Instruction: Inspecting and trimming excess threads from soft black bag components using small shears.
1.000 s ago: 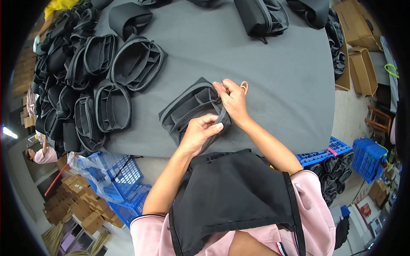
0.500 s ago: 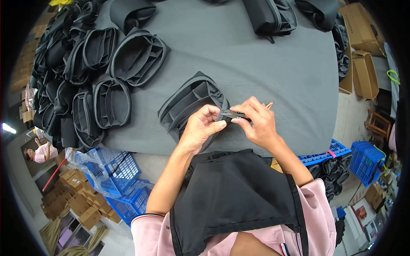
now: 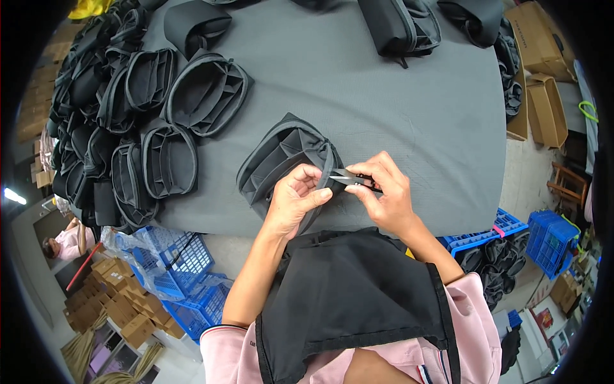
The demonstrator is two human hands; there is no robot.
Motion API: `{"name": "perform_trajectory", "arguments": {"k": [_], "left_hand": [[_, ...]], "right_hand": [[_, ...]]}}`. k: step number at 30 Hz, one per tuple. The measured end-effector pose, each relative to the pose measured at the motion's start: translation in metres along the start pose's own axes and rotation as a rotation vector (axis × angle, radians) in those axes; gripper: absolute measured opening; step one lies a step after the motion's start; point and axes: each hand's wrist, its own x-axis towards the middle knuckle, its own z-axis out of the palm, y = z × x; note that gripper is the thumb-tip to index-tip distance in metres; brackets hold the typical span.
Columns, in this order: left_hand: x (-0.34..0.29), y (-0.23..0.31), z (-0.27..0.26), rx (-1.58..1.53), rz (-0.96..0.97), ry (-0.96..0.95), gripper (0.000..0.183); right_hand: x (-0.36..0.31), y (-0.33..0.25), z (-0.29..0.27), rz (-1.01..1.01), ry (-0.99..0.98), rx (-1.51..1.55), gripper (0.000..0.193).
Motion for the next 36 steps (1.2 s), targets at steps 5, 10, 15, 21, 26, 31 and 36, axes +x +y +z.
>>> {"name": "perform_trajectory", "arguments": {"k": [5,10,15,21,26,31,36], "left_hand": [[-0.006,-0.002,0.004,-0.019,0.054,-0.011,0.027],[-0.02,-0.006,0.012,-0.071,-0.008,0.101,0.025],[-0.021,-0.004,0.015,-0.014,-0.063,0.127,0.021],[-0.024,0.012,0.022,-0.061,-0.071,0.154,0.013],[-0.027,-0.001,0.004,-0.023,-0.029,0.198,0.028],[-0.026,0.008,0.013,0.01,-0.047,0.228,0.039],[-0.028,0.008,0.007,-0.015,-0.039,0.164,0.031]], "right_hand": [[0.003,0.004,-0.005,-0.156,-0.103,-0.103,0.024],[-0.009,-0.001,0.007,0.499,-0.2,0.763,0.018],[-0.024,0.005,-0.005,0.622,-0.131,0.839,0.018],[-0.012,0.018,-0.002,0.376,-0.246,0.641,0.025],[0.0,0.015,-0.002,0.263,-0.311,0.553,0.022],[0.004,0.016,-0.001,0.105,-0.305,0.428,0.02],[0.008,0.013,-0.003,-0.001,-0.276,0.309,0.022]]}}
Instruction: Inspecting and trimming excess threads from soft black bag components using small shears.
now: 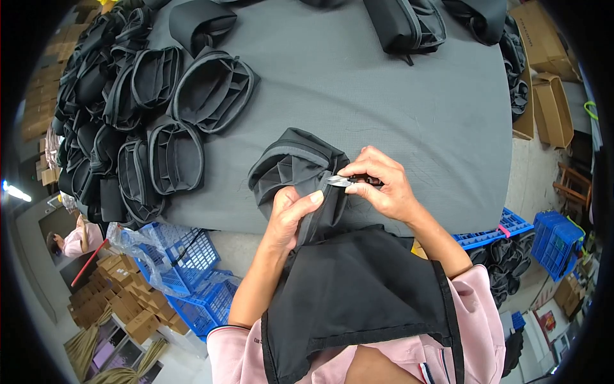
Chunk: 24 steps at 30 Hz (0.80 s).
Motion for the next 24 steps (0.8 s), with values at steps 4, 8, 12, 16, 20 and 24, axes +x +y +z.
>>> {"name": "perform_trajectory", "arguments": {"k": [4,8,12,16,20,24], "left_hand": [[0.001,0.0,-0.003,-0.007,-0.011,-0.029,0.026],[0.001,0.01,0.006,-0.019,-0.038,-0.074,0.017],[-0.012,0.016,0.001,-0.049,-0.042,-0.199,0.026],[-0.009,0.019,0.01,-0.112,-0.113,-0.204,0.033],[-0.012,0.013,0.01,-0.075,-0.151,-0.25,0.031],[-0.027,0.035,0.035,-0.132,-0.195,-0.236,0.035]], "right_hand": [[0.003,-0.005,-0.002,-0.011,-0.01,-0.056,0.02],[0.004,-0.009,-0.007,-0.005,0.005,-0.135,0.018],[-0.005,-0.038,-0.002,-0.018,0.14,-0.099,0.021],[0.004,-0.056,-0.008,0.14,0.055,-0.224,0.021],[0.0,-0.051,-0.012,-0.08,0.049,-0.275,0.018],[-0.019,-0.029,-0.015,0.432,0.347,0.278,0.022]]}}
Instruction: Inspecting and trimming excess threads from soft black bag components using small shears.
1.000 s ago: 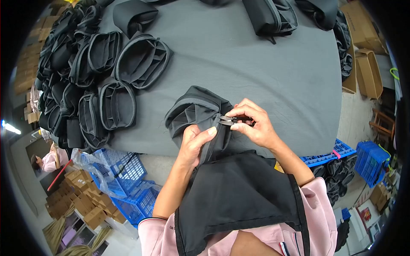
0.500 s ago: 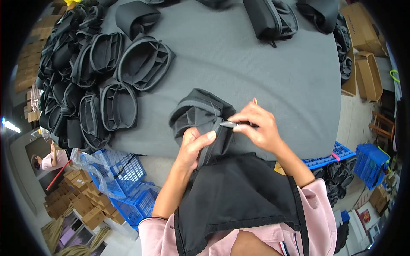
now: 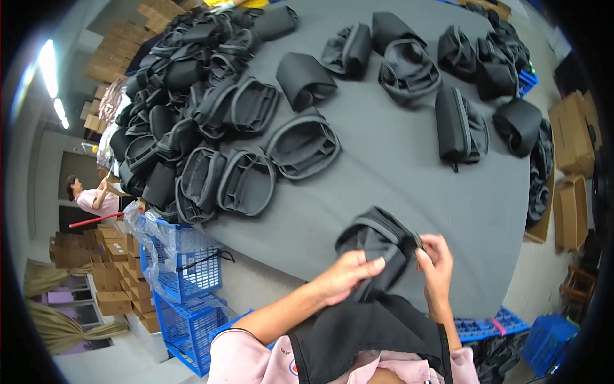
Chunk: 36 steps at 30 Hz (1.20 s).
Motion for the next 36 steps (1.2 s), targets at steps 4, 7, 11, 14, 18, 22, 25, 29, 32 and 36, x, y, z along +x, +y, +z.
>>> {"name": "perform_trajectory", "arguments": {"k": [4,7,11,14,18,22,25,29,32,36], "left_hand": [[0.011,0.016,-0.019,-0.131,-0.011,0.088,0.032],[-0.002,0.09,-0.026,-0.081,0.27,0.297,0.035],[-0.042,0.243,-0.037,0.022,1.093,0.305,0.029],[-0.068,0.336,-0.082,-0.146,1.025,0.402,0.075],[-0.032,0.317,-0.111,0.238,1.03,0.408,0.064],[0.004,0.27,-0.121,0.453,0.754,0.277,0.04],[0.042,0.243,-0.1,0.641,0.641,0.174,0.037],[0.089,0.207,-0.053,0.84,0.506,-0.054,0.037],[0.11,0.179,-0.038,1.16,0.643,-0.137,0.033],[0.105,0.137,-0.035,1.601,1.404,-0.1,0.031]], "right_hand": [[0.003,-0.002,0.008,-0.117,0.037,0.053,0.025],[0.014,0.01,0.011,0.037,0.028,-0.086,0.018],[0.008,0.002,0.015,0.012,0.047,-0.03,0.008],[0.005,-0.005,0.021,0.018,0.011,0.03,0.012],[0.009,-0.01,0.024,0.007,0.166,0.008,0.016],[0.06,-0.032,0.004,-0.174,0.334,-0.287,0.015],[0.115,-0.053,-0.015,-0.474,0.507,-0.59,0.026],[0.189,-0.054,-0.039,-0.383,0.648,-0.751,0.045],[0.196,-0.039,-0.03,-0.167,0.515,-0.758,0.039],[0.117,-0.008,0.025,-0.521,0.338,-0.893,0.023]]}}
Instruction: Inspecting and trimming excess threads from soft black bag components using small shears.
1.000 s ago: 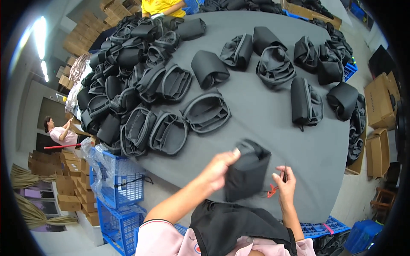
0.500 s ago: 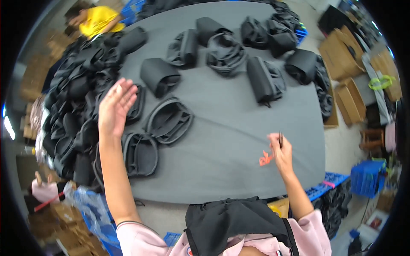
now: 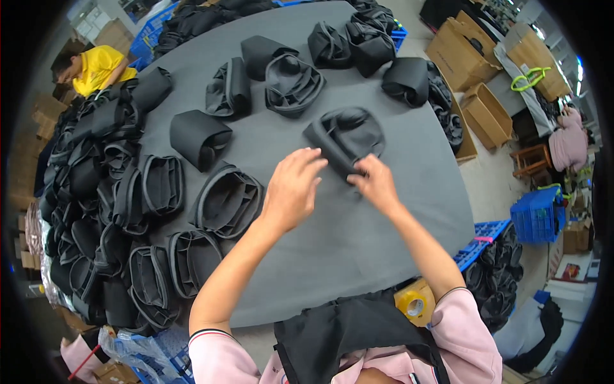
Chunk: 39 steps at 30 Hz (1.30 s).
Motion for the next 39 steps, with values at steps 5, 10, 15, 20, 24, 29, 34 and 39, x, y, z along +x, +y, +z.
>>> {"name": "perform_trajectory", "arguments": {"k": [5,10,15,20,24,29,34,39], "left_hand": [[-0.049,0.002,0.036,-0.073,0.013,-0.181,0.029],[-0.06,0.037,0.04,-0.787,-0.775,-0.29,0.033],[-0.08,0.06,0.053,-1.471,-1.285,-0.062,0.062],[-0.083,0.064,0.053,-1.689,-1.546,0.136,0.105],[-0.078,0.068,0.039,-1.401,-1.466,0.056,0.087],[-0.081,0.105,0.019,-0.368,-0.896,-0.326,0.041],[-0.099,0.095,0.065,0.145,-0.416,-0.542,0.034],[-0.115,0.096,0.08,-0.085,-0.705,-0.482,0.048]], "right_hand": [[-0.092,-0.028,-0.011,0.003,-0.156,-0.073,0.018],[-0.154,-0.041,-0.005,-0.153,-0.276,-0.252,0.027],[-0.155,-0.061,-0.028,-0.102,-0.154,0.308,0.026],[-0.064,-0.037,-0.025,0.553,0.004,0.567,0.023],[-0.082,-0.049,0.008,0.383,-0.389,0.866,0.026],[-0.125,-0.056,-0.031,0.573,-0.121,1.117,0.02],[-0.14,-0.035,-0.015,0.776,-0.087,1.113,0.016],[-0.165,-0.021,-0.009,0.936,0.035,1.245,0.017]]}}
